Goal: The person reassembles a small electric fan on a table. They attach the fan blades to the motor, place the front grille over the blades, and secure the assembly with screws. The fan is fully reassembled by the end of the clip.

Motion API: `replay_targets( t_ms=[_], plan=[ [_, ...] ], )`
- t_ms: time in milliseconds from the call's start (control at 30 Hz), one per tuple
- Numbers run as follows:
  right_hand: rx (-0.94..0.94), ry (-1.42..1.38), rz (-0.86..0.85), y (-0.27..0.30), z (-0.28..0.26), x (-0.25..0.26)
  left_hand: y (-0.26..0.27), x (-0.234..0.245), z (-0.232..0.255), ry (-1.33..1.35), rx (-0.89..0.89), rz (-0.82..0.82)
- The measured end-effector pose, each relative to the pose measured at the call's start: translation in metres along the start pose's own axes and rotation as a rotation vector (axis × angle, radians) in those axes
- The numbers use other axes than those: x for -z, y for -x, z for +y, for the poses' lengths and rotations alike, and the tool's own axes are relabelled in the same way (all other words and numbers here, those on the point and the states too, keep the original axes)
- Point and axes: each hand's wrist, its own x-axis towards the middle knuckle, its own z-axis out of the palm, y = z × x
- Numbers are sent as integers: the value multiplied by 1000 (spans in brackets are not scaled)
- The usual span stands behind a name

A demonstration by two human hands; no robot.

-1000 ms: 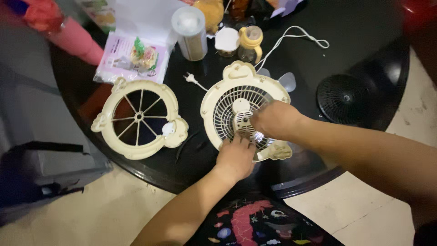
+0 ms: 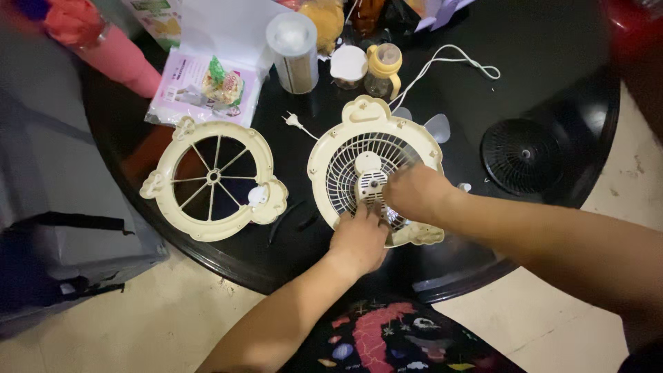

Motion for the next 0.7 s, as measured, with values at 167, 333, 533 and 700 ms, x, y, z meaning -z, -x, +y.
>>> replay_targets(
  t_ms=[167, 333, 533, 700],
  plan=[
    [-352, -395, -221, -15, 3, 10, 0, -7, -1, -15, 19, 141],
    [-417, -434, -233, -14, 8, 14, 1, -7, 1, -13, -3, 142],
    [69, 52, 62, -7, 4, 3, 4, -5, -2, 5, 5, 149],
    [44, -44, -77, -11, 14, -4, 4, -8, -3, 32, 3, 167]
  ],
)
